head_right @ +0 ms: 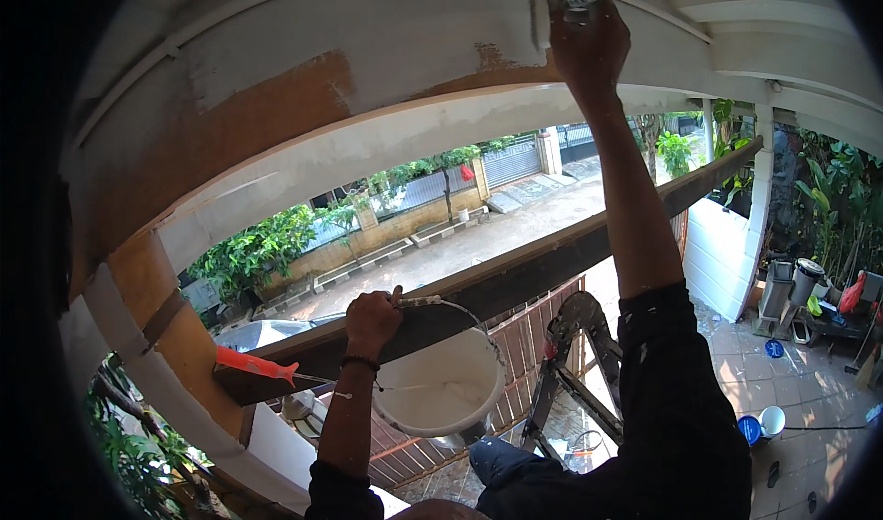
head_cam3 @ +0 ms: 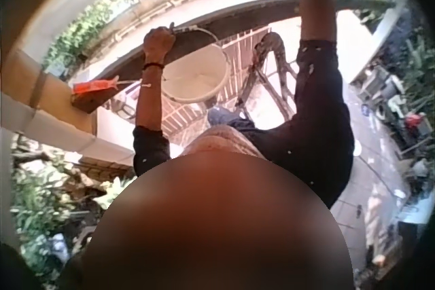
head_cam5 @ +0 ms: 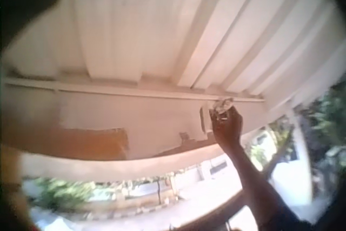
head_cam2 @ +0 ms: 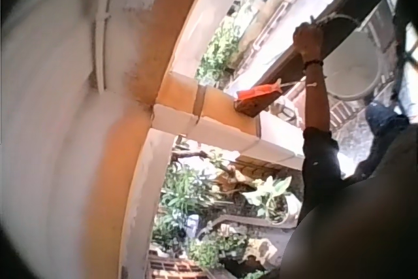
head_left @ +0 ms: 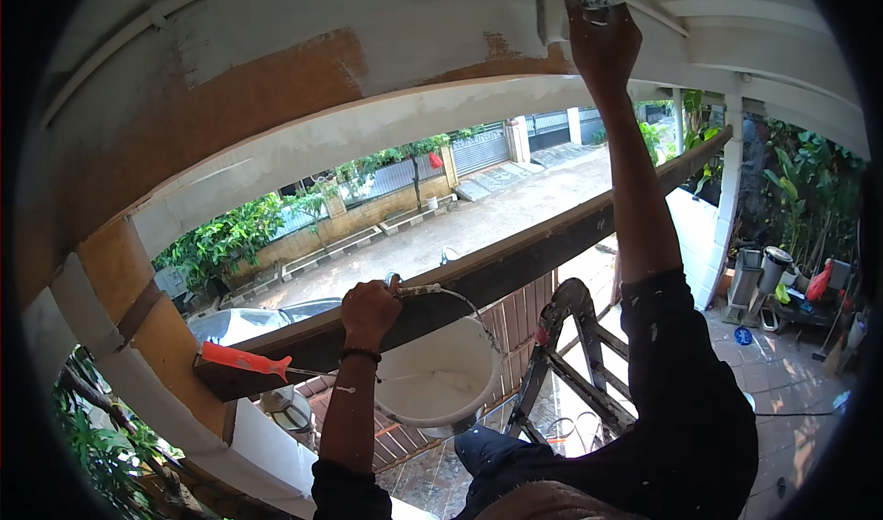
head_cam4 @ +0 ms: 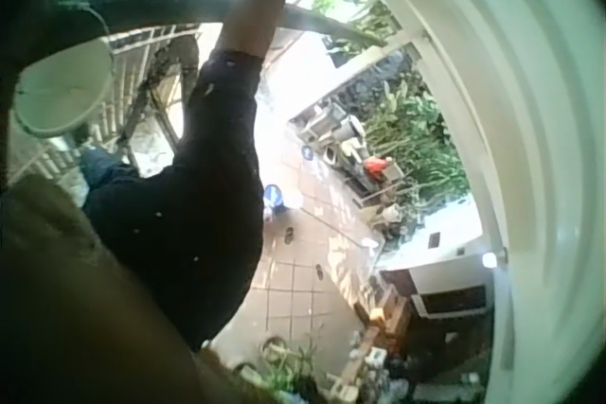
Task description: Painting the underside of a structure while standing on a ladder using a brush and bucket.
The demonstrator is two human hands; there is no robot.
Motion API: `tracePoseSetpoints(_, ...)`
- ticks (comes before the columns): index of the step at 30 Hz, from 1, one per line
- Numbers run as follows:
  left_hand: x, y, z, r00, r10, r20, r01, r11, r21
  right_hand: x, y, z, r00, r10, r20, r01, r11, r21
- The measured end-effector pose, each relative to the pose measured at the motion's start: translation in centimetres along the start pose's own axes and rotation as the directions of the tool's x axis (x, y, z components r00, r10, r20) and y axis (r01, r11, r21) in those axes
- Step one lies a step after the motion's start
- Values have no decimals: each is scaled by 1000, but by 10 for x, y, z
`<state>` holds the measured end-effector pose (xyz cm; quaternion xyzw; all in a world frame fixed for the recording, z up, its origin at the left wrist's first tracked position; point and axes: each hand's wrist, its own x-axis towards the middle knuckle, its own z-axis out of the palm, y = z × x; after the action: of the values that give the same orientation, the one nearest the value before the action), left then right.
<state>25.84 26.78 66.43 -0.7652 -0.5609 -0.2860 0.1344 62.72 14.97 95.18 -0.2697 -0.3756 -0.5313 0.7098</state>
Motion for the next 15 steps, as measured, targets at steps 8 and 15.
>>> tracePoseSetpoints(8, 5, -7, 10, 1000, 16, 3, -16, 1000, -10, -41, 20, 29, 975, -104, 196, 146, 966, -213)
tracePoseSetpoints(15, 0, 1, -10, 992, -72, 103, 69, 997, 35, -54, -150, 42, 942, -246, 228, 168, 934, 314)
